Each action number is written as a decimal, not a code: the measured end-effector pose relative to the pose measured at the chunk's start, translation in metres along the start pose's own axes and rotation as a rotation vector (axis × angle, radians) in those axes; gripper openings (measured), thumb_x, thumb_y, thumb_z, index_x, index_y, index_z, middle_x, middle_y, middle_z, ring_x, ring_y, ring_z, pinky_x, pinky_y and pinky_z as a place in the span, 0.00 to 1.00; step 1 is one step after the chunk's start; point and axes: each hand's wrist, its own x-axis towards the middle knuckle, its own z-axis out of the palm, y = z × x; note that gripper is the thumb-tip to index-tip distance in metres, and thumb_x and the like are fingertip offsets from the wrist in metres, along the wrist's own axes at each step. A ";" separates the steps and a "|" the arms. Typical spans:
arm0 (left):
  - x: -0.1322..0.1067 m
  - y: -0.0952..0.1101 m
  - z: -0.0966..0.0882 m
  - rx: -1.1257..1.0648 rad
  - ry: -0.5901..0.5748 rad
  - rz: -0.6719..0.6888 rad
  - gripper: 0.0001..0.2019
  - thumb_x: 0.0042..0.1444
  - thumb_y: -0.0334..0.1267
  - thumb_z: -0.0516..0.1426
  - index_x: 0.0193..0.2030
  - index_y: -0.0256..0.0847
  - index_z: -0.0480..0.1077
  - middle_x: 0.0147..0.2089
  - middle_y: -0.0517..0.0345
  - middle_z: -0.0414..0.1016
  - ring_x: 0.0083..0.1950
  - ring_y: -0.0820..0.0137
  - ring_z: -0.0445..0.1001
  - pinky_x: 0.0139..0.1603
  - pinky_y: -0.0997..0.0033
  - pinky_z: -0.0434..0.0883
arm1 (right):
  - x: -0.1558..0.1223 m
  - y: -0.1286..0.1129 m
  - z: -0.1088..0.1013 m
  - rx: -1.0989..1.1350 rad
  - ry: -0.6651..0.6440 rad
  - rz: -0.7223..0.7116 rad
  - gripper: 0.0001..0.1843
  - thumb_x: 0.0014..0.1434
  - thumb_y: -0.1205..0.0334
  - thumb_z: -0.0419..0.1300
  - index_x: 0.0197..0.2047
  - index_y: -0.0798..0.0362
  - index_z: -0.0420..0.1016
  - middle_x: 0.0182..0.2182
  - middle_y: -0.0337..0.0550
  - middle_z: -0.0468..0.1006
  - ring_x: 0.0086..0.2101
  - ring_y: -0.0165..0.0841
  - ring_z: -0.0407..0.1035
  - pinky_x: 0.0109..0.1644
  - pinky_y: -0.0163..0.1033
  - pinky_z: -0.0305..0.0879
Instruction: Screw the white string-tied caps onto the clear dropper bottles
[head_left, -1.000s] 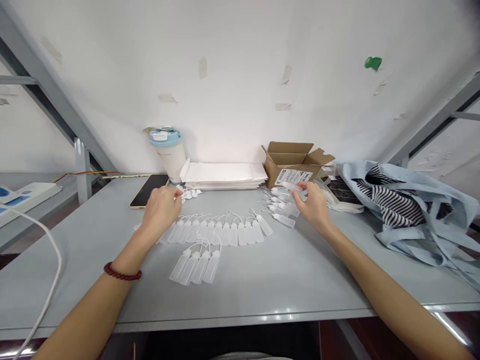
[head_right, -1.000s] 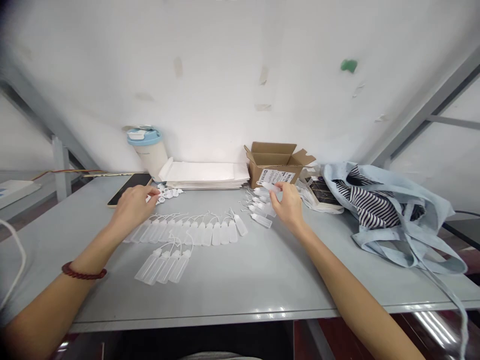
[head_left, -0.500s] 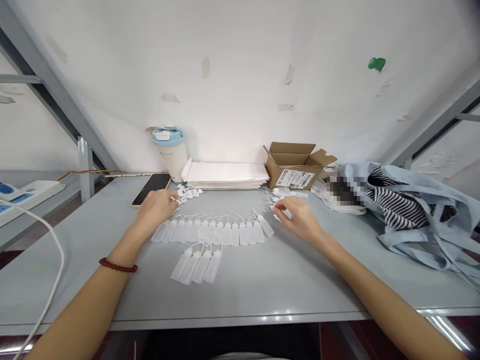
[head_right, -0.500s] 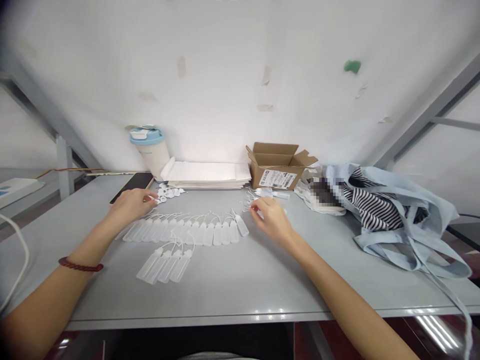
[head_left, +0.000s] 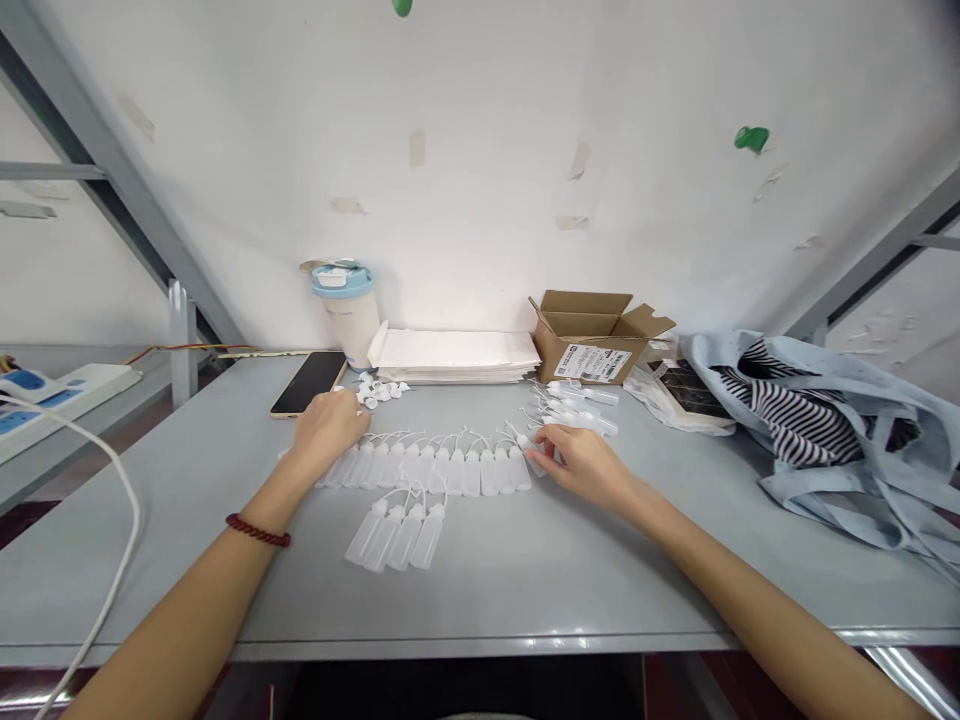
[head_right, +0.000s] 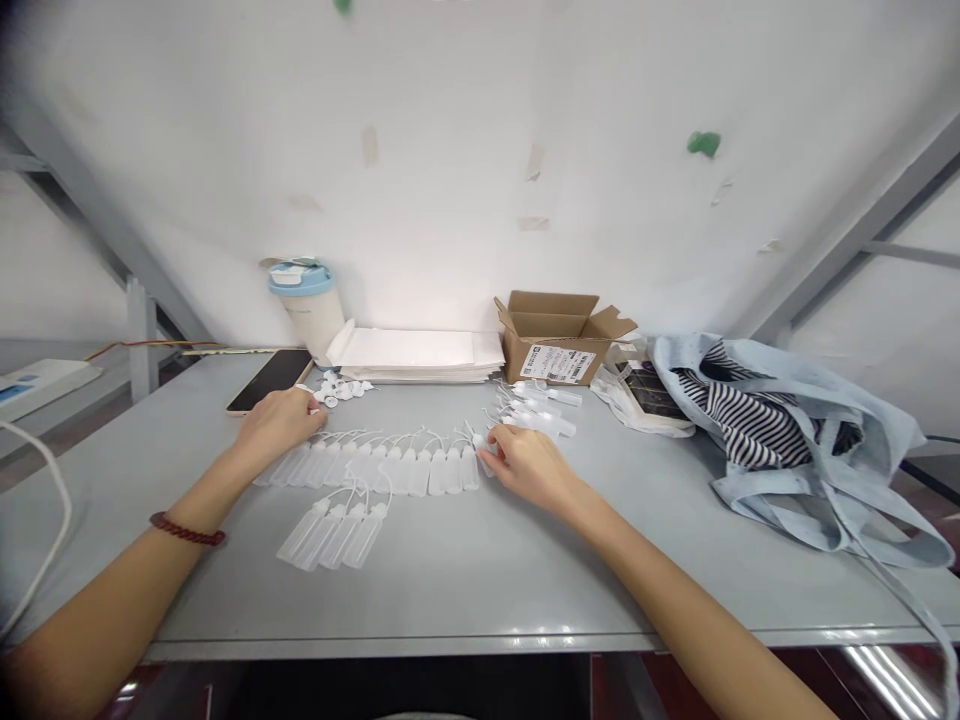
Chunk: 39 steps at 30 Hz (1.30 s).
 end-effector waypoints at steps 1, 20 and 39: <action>-0.001 0.001 -0.001 -0.005 0.003 -0.012 0.12 0.48 0.36 0.51 0.30 0.37 0.75 0.35 0.39 0.78 0.41 0.47 0.76 0.32 0.63 0.66 | 0.000 0.000 0.000 0.011 -0.012 0.014 0.09 0.62 0.59 0.53 0.38 0.54 0.71 0.28 0.44 0.79 0.25 0.34 0.69 0.28 0.36 0.55; -0.019 0.032 -0.020 -0.657 0.018 0.065 0.20 0.52 0.55 0.55 0.32 0.39 0.76 0.31 0.54 0.80 0.29 0.66 0.74 0.27 0.72 0.66 | 0.000 -0.003 -0.005 0.230 -0.073 0.173 0.10 0.48 0.65 0.57 0.19 0.52 0.61 0.16 0.34 0.64 0.19 0.28 0.55 0.22 0.35 0.46; -0.071 0.088 -0.016 -1.344 -0.361 0.306 0.15 0.56 0.49 0.57 0.37 0.39 0.74 0.39 0.51 0.79 0.35 0.69 0.73 0.42 0.65 0.72 | -0.009 -0.038 -0.012 1.381 -0.290 0.224 0.13 0.59 0.56 0.57 0.31 0.57 0.75 0.25 0.40 0.76 0.18 0.26 0.67 0.21 0.32 0.63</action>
